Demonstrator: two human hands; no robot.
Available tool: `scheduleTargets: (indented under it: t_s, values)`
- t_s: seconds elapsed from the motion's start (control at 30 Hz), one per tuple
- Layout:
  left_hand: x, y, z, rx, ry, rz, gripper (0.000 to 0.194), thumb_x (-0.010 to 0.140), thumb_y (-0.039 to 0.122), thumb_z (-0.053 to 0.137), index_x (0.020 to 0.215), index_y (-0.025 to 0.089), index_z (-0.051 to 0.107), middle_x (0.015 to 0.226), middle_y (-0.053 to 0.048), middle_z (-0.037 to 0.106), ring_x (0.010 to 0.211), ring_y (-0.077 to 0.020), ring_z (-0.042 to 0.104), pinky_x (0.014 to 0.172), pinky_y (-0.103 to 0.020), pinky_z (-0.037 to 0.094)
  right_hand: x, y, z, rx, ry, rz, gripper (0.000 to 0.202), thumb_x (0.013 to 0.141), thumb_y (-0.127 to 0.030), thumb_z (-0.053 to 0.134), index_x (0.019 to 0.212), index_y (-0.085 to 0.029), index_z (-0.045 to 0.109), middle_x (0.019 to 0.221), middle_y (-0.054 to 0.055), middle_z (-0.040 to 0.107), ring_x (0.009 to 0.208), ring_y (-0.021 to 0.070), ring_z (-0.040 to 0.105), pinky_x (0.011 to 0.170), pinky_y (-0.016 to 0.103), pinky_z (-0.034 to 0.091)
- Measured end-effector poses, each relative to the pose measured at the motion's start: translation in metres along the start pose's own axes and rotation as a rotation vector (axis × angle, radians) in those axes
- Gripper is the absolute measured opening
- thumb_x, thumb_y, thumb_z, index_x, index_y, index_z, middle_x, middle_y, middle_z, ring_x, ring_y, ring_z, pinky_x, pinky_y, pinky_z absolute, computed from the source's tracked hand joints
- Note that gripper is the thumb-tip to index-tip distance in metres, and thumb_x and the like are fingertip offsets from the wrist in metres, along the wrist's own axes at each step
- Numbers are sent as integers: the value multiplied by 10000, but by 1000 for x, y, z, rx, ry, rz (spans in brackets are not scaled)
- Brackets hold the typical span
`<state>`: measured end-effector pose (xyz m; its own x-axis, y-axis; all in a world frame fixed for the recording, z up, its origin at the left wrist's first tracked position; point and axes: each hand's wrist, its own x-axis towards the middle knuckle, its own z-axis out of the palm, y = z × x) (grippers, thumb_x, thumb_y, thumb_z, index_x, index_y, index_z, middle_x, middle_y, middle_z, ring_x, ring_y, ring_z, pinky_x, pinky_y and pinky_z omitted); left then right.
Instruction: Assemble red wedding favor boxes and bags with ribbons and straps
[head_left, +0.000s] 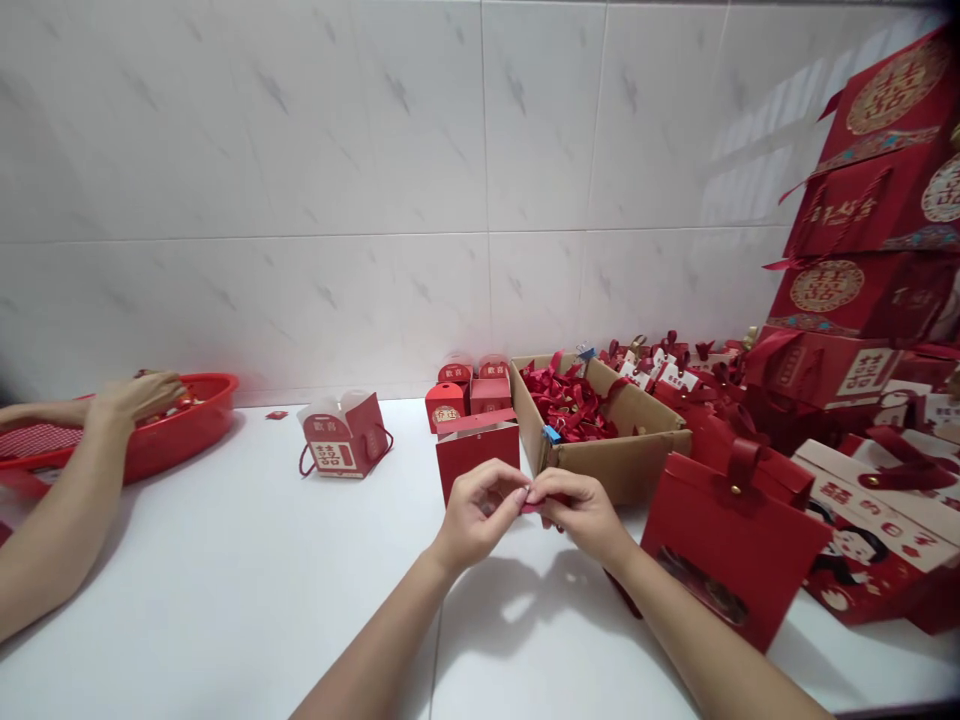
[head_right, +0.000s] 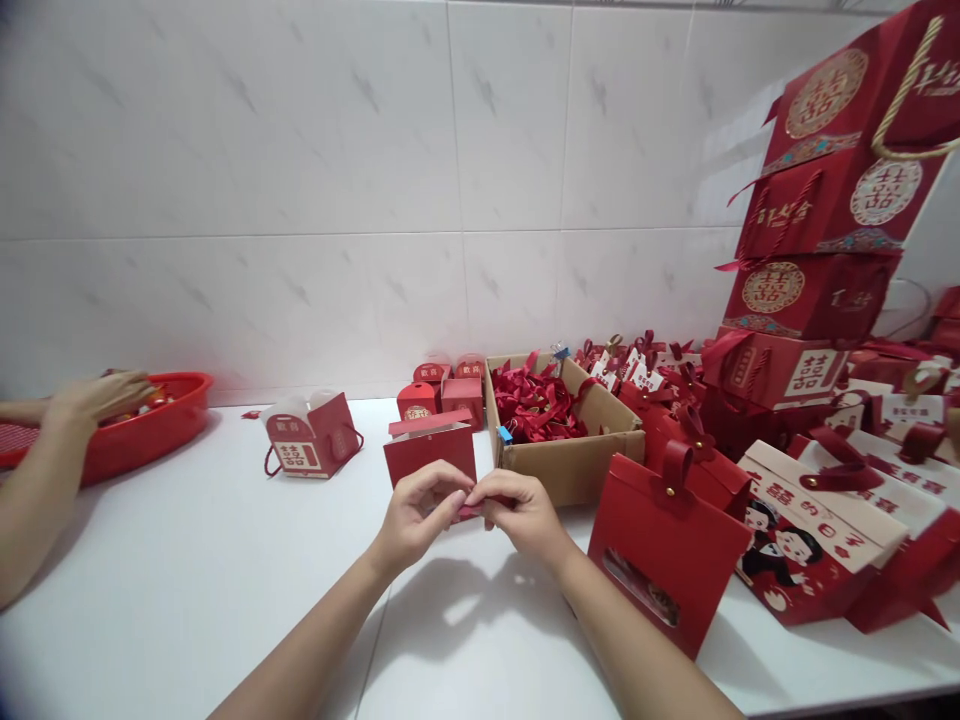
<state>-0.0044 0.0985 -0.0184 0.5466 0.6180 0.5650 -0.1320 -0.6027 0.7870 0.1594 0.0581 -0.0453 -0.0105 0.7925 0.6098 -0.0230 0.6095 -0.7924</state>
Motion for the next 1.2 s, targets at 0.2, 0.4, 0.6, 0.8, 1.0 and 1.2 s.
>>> scheduleTargets:
  t_s: [0.2,0.4,0.6,0.8,1.0,1.2]
  values:
    - [7,1,-10,-278,-185,-165,201,760,321,675,866,154,710,823,-52,577,537,-92,557,505,-244,491,-2,2,-4,97,-1,190,66,703,-266,727,681,-203,728,674,5,582,457,59,488,340,145,339]
    - [8,-7,-8,-251,-189,-196,187,704,312,734,818,165,724,800,-49,568,662,-136,585,550,-245,492,-3,6,-5,115,-4,176,56,706,-250,738,725,-199,724,656,-11,581,447,47,461,378,157,349]
    - [9,-7,-7,-117,-133,-229,259,772,394,654,728,143,704,737,-44,565,572,-104,544,519,-230,468,-5,6,-2,86,4,203,120,720,-294,729,739,-177,711,652,4,607,437,52,448,404,179,362]
    - [8,-8,-5,-20,-57,-200,262,783,401,635,727,151,695,696,-40,567,585,-112,531,507,-214,446,-4,3,2,57,60,144,95,714,-295,717,723,-201,731,717,22,642,435,55,456,415,195,402]
    - [8,-7,-7,-4,-53,-190,284,777,409,632,699,138,666,666,-31,550,602,-120,532,546,-226,438,-5,5,5,15,79,95,67,720,-280,721,747,-226,749,745,36,672,480,78,502,431,197,441]
    - [9,-4,-12,-33,-159,-294,324,753,454,634,683,138,620,590,-22,562,520,-97,459,477,-216,332,-9,9,2,-179,5,-69,125,824,-266,632,820,-250,756,775,45,664,642,131,590,573,245,490]
